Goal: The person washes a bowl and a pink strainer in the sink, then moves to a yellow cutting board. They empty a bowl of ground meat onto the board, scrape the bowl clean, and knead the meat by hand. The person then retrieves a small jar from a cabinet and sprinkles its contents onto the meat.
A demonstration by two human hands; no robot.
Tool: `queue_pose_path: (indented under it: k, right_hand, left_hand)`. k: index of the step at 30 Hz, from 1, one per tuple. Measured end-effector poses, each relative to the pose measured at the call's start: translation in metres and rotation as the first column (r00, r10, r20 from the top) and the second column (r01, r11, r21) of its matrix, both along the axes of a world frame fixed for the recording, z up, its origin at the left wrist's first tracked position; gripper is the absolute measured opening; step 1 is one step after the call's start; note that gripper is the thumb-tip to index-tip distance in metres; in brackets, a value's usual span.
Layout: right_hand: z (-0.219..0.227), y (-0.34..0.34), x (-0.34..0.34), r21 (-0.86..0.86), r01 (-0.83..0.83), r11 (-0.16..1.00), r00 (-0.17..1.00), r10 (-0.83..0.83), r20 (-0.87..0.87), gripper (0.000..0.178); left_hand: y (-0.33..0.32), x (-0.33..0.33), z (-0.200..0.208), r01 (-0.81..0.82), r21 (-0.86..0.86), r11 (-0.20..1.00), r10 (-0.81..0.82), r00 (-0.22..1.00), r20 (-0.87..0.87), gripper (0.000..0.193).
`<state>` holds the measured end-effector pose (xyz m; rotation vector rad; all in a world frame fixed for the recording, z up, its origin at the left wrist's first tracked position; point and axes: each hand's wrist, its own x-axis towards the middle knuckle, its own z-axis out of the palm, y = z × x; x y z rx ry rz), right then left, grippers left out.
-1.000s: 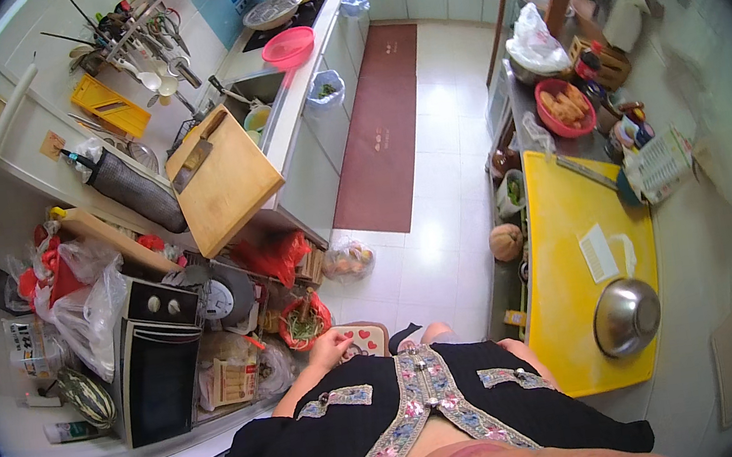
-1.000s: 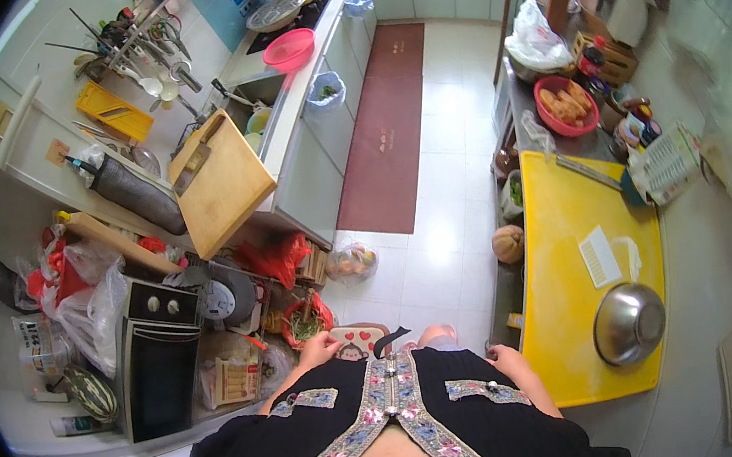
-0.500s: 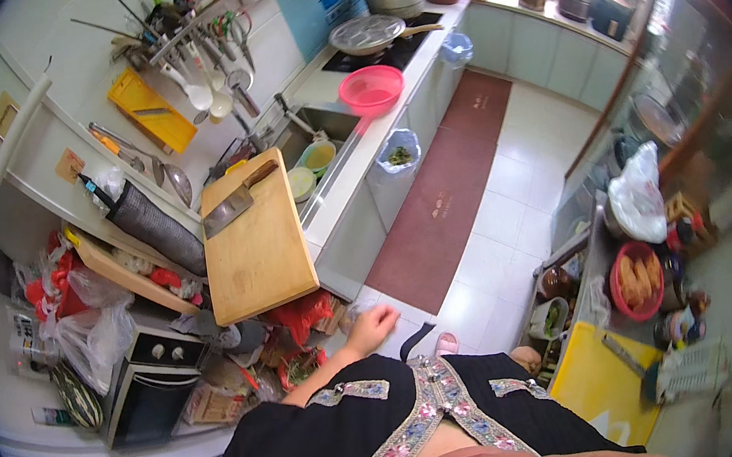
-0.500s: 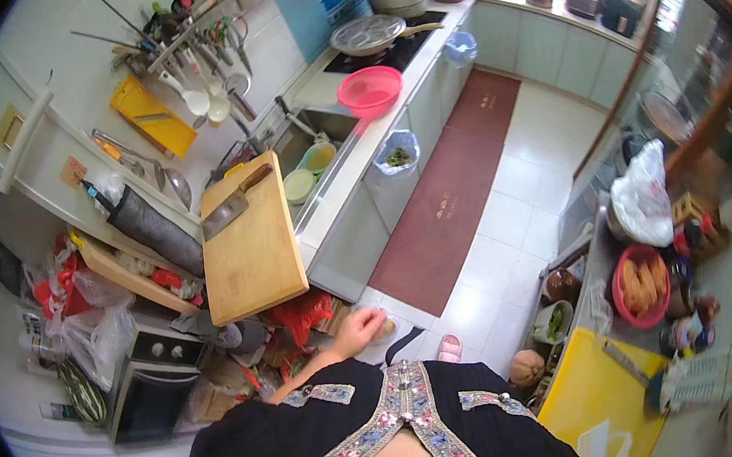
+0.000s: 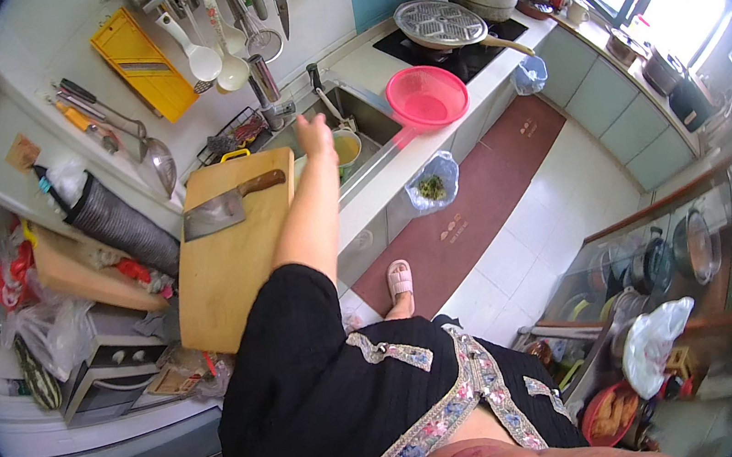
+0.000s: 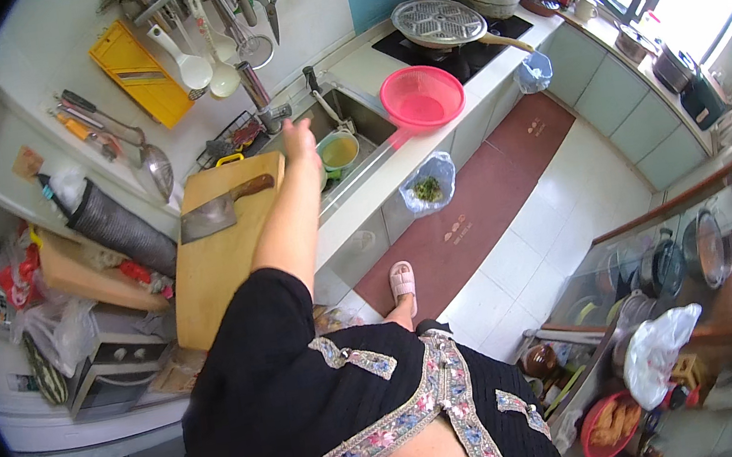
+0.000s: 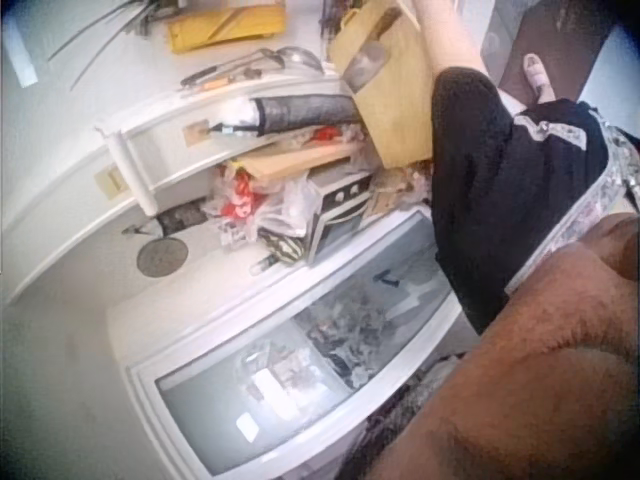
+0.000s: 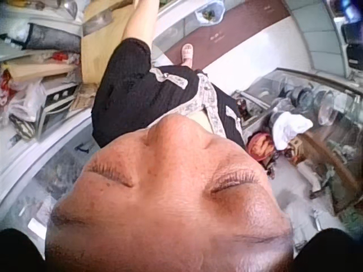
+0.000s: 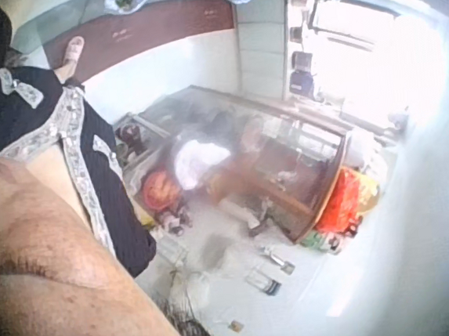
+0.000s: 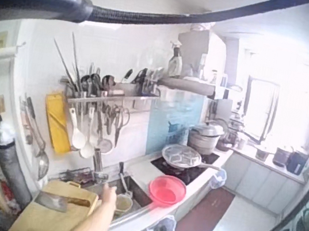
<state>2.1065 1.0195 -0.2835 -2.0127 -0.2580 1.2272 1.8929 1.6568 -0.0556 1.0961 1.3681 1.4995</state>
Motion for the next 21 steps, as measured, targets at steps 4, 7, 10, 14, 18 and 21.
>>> queue_pose_path:
  k: [4, 7, 10, 14, 18, 21]
  right_hand:
    - [-0.047, 0.064, 0.054, 0.016, -0.128, 0.992, 0.985, 0.125, 0.115, 0.036]
    - [-0.034, 0.130, 0.094, 0.097, -0.117, 0.988, 0.975, 0.095, 0.200, 0.035]
    - [0.065, 0.270, 0.107, 0.281, -0.073, 0.957, 0.996, 0.087, -0.035, 0.025]
    - [0.141, 0.443, 0.109, 0.485, -0.336, 0.807, 0.938, 0.334, 0.094, 0.020]
    - [0.202, 0.601, 0.040, 0.593, -0.591, 0.547, 0.757, 0.630, 0.174, 0.021]
    - [0.204, 0.694, -0.047, 0.566, -0.767, 0.301, 0.556, 0.753, 0.352, 0.028]
  left_hand:
    - [0.162, -0.060, -0.057, -0.254, -0.006, 0.967, 0.237, 0.913, -0.331, 0.052]
    - [0.203, -0.030, -0.086, -0.136, -0.169, 0.976, 0.048, 0.895, -0.444, 0.049]
    - [0.219, -0.045, -0.114, -0.122, -0.240, 0.963, -0.038, 0.820, -0.572, 0.046]
    - [0.214, -0.039, -0.131, -0.118, -0.229, 0.966, 0.075, 0.979, -0.189, 0.045]
    - [0.203, -0.051, -0.116, -0.133, -0.249, 0.959, 0.282, 0.481, 0.830, 0.023]
    - [0.195, -0.063, -0.107, -0.209, -0.325, 0.922, 0.386, 0.468, 0.795, 0.016]
